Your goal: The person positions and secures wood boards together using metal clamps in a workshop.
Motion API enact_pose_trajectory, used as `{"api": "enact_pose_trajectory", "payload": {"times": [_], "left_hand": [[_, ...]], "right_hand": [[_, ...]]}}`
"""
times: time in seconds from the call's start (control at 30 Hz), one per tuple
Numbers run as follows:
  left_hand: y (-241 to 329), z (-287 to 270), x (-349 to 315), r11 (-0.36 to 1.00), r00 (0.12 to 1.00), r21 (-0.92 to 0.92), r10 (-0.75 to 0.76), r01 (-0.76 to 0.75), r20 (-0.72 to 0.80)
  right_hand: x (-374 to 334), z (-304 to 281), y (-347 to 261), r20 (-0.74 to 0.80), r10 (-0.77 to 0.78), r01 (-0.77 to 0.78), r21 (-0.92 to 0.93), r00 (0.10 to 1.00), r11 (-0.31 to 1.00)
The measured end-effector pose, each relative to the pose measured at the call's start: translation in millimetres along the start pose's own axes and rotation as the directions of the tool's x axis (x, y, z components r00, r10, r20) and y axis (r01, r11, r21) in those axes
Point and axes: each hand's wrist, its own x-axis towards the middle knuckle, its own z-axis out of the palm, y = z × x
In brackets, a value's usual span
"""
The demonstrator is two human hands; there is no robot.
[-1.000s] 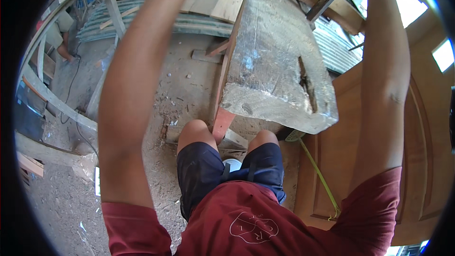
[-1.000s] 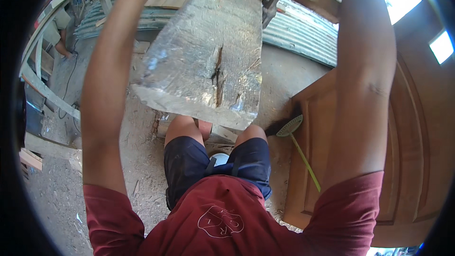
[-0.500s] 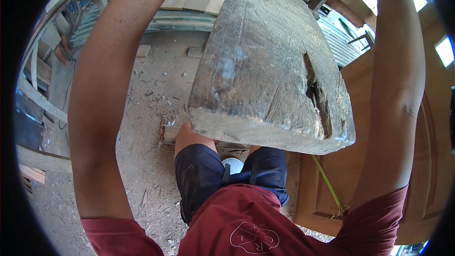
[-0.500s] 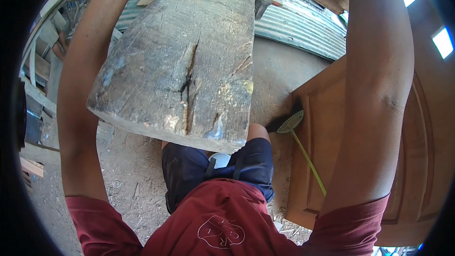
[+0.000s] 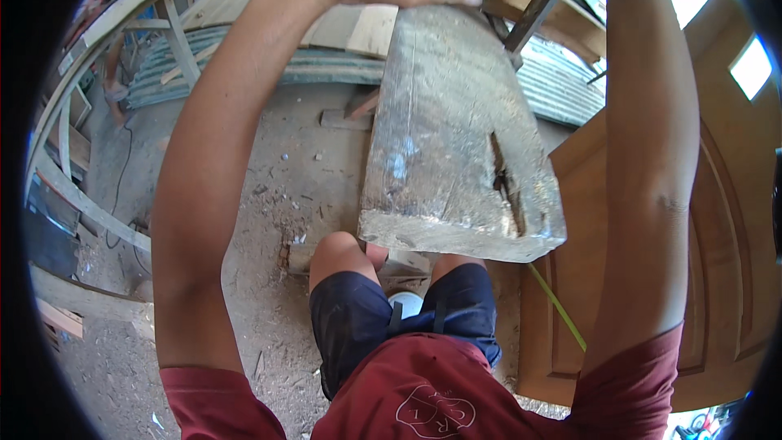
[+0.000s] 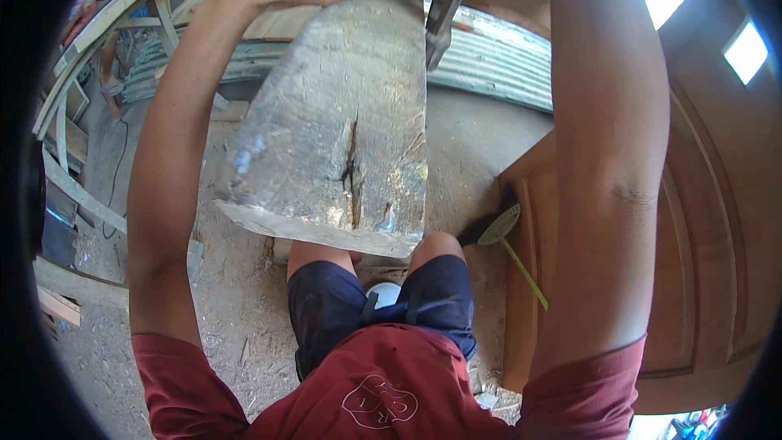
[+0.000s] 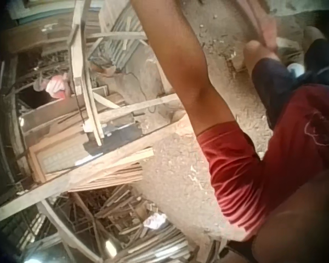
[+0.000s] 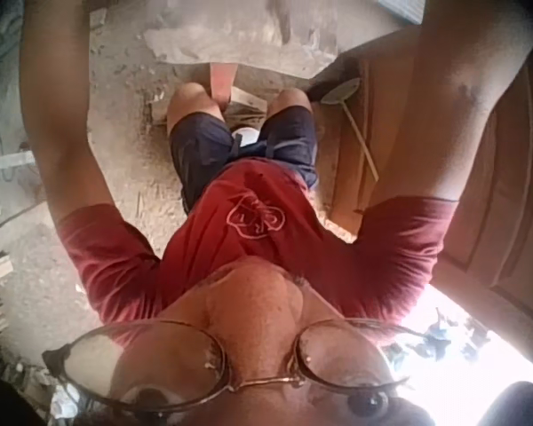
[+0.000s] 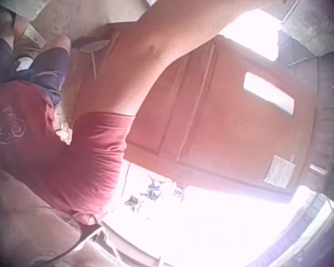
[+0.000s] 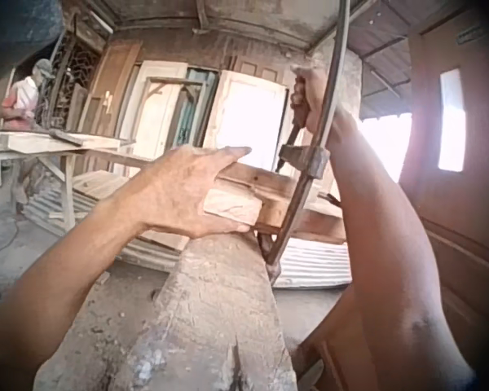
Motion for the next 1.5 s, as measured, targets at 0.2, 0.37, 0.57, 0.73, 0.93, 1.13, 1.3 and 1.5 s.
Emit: {"api": "enact_pose_trajectory", "payload": {"times": [0.2,0.37,0.57,0.73,0.93,1.13,1.3,1.5], "left_hand": [[20.3,-37.4,5.0,0.958,0.964,-0.205,-0.154,0.199,0.217],[17.9,-15.1,-2.2,0.970,0.983,-0.159,-0.185,0.184,0.010],[14.5,-19.3,-3.1,0.983,0.988,-0.108,-0.147,0.151,0.048],[17.7,-15.0,-4.0,0.955,0.989,-0.282,-0.118,0.089,-0.087],[10.2,-6.2,-19.5,0.947,0.976,-0.274,-0.199,0.168,-0.088],[-2.5,12.9,-50.5,0.958,0.947,-0.231,-0.224,0.170,-0.231],[22.4,-25.5,-25.3,0.992,0.973,-0.120,-0.054,0.028,-0.224],[10.8,1.1,-23.6,0.991,0.987,0.133,0.046,-0.026,-0.152]], "right_hand": [[29.5,-40.8,0.7,0.546,0.096,-0.344,0.372,0.832,0.862],[34.5,-29.1,-0.1,0.027,0.196,-0.197,0.084,0.980,0.977],[28.2,-8.6,1.9,-0.146,0.056,-0.086,-0.205,0.988,0.975],[22.3,0.6,4.4,-0.184,-0.017,-0.035,-0.276,0.983,0.960],[16.8,11.0,12.0,-0.225,-0.099,0.016,-0.343,0.969,0.939],[2.2,7.5,-2.8,-0.259,-0.056,-0.103,-0.562,0.964,0.820],[-61.3,23.5,-6.0,-0.236,-0.466,0.115,-0.785,0.852,0.608],[-222.0,33.6,13.3,0.207,-0.333,0.308,-0.907,0.920,0.288]]}}
